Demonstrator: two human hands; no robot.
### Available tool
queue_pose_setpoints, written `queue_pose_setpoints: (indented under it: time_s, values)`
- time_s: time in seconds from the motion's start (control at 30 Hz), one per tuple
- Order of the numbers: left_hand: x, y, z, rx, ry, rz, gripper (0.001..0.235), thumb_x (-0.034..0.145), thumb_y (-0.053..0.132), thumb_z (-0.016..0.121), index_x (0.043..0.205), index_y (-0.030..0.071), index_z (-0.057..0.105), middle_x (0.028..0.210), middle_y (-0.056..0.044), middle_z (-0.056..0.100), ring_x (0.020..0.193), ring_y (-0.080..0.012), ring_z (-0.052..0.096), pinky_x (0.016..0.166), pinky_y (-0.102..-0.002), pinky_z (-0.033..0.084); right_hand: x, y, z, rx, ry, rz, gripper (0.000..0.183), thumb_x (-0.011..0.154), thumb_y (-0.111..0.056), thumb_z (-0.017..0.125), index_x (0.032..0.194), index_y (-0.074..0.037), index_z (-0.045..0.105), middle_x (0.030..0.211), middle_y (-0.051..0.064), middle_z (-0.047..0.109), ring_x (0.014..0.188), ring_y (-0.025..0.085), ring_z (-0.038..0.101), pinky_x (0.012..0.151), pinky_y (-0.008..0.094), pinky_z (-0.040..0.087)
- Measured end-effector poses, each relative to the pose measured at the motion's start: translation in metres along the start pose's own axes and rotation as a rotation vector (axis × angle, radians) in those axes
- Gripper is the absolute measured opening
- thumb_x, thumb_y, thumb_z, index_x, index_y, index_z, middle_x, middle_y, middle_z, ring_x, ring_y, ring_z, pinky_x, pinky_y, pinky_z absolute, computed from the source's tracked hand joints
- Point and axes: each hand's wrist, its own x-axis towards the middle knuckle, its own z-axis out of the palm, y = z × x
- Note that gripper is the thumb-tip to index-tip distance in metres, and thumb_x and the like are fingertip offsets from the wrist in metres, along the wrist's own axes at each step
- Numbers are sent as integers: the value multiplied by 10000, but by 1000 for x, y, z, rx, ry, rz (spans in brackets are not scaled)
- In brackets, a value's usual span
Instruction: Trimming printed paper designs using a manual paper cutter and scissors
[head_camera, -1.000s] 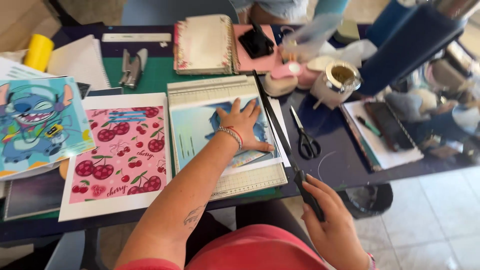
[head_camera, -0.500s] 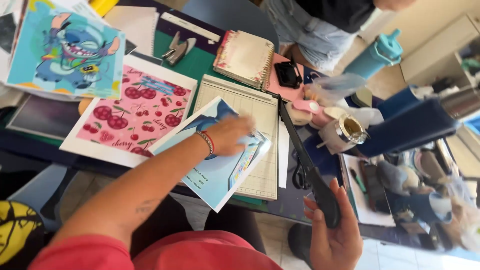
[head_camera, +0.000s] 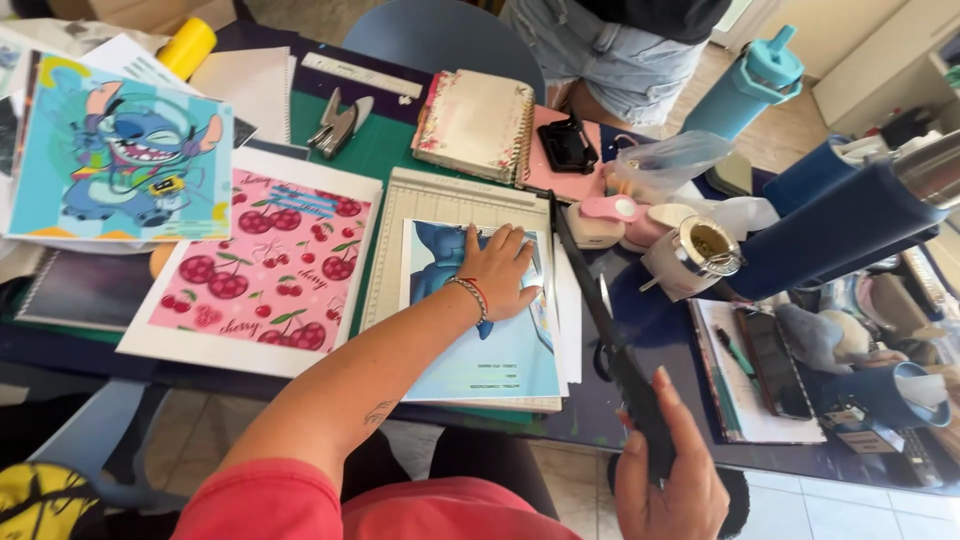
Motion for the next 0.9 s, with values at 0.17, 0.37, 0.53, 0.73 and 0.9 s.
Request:
queue_pose_setpoints:
  time_s: [0.17,0.37,0.53,0.73,0.9]
  values:
    - [15,-4,-15,-56,-140,58,753,996,593,348,1604,155,272,1711,-90,156,1579,-273,95,1173,-769,92,-5,10,7,63,-14,73,331,973,-100,600,1304,-91,603,1374,69,706,938,149,799,765,217,593]
    - [25,-7,-4,-55,-80,73,756,990,613,347,1593,160,296,1699,-96,192,1570,-267,123,1154,-779,95,1,9,10,134,-3,57,325,980,-93,592,1297,-24,581,1360,145,698,957,209,802,831,250,628]
    - [27,-6,-7,-60,-101,88,757,990,607,343,1598,160,292,1705,-90,182,1573,-269,119,1158,-774,89,-1,12,9,143,-20,56,318,987,-85,577,1299,-27,561,1379,159,688,933,225,811,843,251,625]
    - [31,-5,-9,-51,-107,75,768,987,620,343,1600,161,287,1709,-91,173,1575,-275,110,1163,-766,83,-3,13,11,173,-17,68,312,998,-85,571,1305,-32,547,1387,181,678,933,232,809,863,269,636]
    - [35,-5,-5,-63,-92,74,769,984,622,350,1599,164,292,1707,-90,182,1574,-271,113,1163,-773,68,-2,11,12,174,6,65,307,996,-81,575,1296,-22,550,1367,187,685,924,237,808,855,278,646]
